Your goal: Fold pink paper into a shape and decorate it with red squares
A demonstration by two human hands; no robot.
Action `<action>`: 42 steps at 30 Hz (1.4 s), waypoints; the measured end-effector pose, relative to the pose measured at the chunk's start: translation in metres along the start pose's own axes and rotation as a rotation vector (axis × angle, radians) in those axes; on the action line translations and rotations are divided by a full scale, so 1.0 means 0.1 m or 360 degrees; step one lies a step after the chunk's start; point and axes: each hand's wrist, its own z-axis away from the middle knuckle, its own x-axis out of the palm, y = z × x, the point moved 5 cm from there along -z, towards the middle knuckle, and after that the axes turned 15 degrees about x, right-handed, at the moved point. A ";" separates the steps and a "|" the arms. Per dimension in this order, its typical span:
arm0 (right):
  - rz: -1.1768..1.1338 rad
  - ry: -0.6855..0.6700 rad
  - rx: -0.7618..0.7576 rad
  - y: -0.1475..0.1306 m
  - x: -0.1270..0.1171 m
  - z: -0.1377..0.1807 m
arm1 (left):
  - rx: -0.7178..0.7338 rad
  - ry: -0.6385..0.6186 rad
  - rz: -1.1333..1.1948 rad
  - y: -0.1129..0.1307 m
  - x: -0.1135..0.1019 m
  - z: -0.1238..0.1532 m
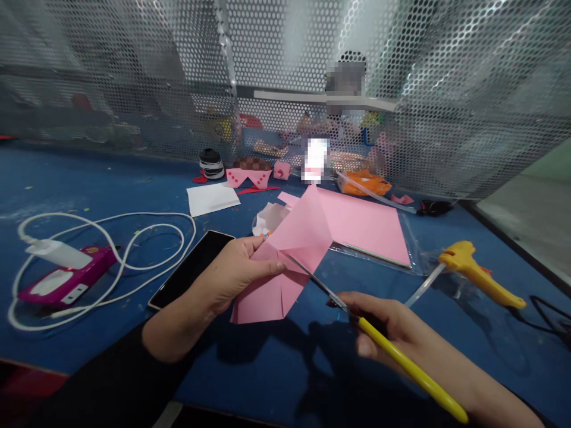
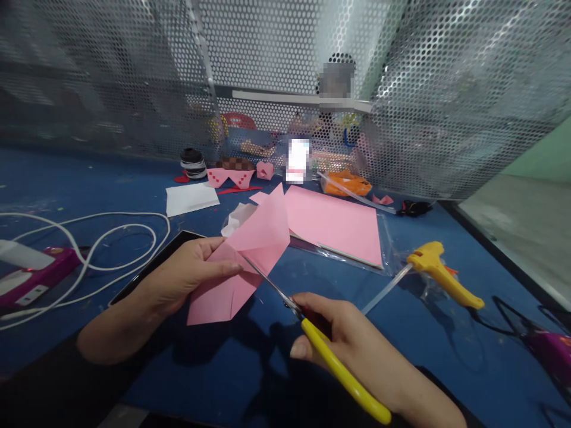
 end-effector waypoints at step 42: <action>0.0209 0.0110 -0.0019 0.06 -0.04 -0.04 | 0.0045 0.0068 0.0135 -0.03 -0.05 0.01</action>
